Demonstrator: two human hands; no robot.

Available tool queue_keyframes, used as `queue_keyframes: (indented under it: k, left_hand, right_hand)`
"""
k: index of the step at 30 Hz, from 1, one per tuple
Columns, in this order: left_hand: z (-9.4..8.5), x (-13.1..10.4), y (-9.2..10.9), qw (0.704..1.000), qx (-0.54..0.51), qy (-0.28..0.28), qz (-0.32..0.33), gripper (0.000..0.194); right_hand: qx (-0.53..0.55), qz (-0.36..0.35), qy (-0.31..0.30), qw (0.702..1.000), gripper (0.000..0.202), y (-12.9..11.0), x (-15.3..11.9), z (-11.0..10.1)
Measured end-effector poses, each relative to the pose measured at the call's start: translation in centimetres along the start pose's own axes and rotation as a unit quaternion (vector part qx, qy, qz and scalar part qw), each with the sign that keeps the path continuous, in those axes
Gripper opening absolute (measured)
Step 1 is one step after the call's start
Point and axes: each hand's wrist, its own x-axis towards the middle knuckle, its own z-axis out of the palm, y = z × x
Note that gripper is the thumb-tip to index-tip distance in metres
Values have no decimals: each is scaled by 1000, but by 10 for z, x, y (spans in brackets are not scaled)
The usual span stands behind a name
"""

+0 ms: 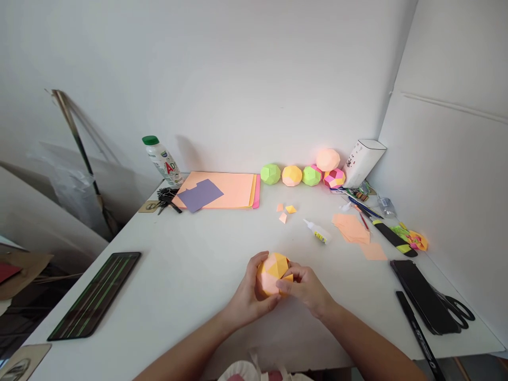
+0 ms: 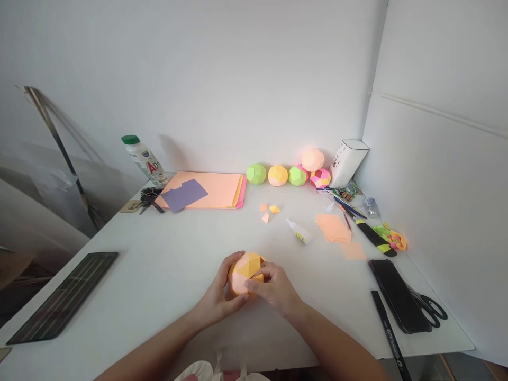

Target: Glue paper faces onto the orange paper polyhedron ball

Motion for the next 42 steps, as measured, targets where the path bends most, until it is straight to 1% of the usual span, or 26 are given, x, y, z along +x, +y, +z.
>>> queue_keyframes:
  k: [9, 12, 16, 20, 23, 25, 29, 31, 36, 39, 42]
  left_hand:
    - [-1, -1, 1, 1000, 26, 2, 3, 69]
    - [0, -2, 0, 1000, 20, -3, 5, 68]
    - [0, -2, -3, 1000, 12, -5, 8, 68]
    - [0, -2, -5, 999, 39, 4, 24, 69]
    - [-1, -2, -8, 998, 50, 12, 25, 69]
    - [-1, -2, -10, 998, 56, 13, 22, 70]
    - [-2, -2, -15, 995, 89, 9, 44, 74]
    - [-2, -2, -17, 994, 98, 6, 53, 75]
    - [-2, -3, -20, 992, 114, 9, 53, 72]
    - [-2, -3, -20, 991, 123, 10, 61, 71]
    - [-3, -3, -22, 988, 131, -5, 83, 74]
  right_hand:
    - [-18, 11, 15, 1000, 20, 0, -1, 1]
    - [-20, 12, 16, 1000, 21, 1, 0, 1]
    - [-18, 33, 14, 999, 22, 2, 0, -2]
    - [-25, 38, -3, 999, 27, -1, 0, -8]
    - [-10, 56, -31, 998, 22, -4, -1, -11]
    - [10, 65, -37, 997, 22, -5, -1, -11]
    - [16, 62, -5, 998, 28, -4, -1, -10]
    - [8, 65, -1, 998, 27, -4, -1, -10]
    - [-10, 70, -25, 997, 18, -5, -3, -13]
    - [-4, 72, -43, 997, 21, -3, -3, -16]
    - [6, 63, -47, 997, 23, -1, -3, -16]
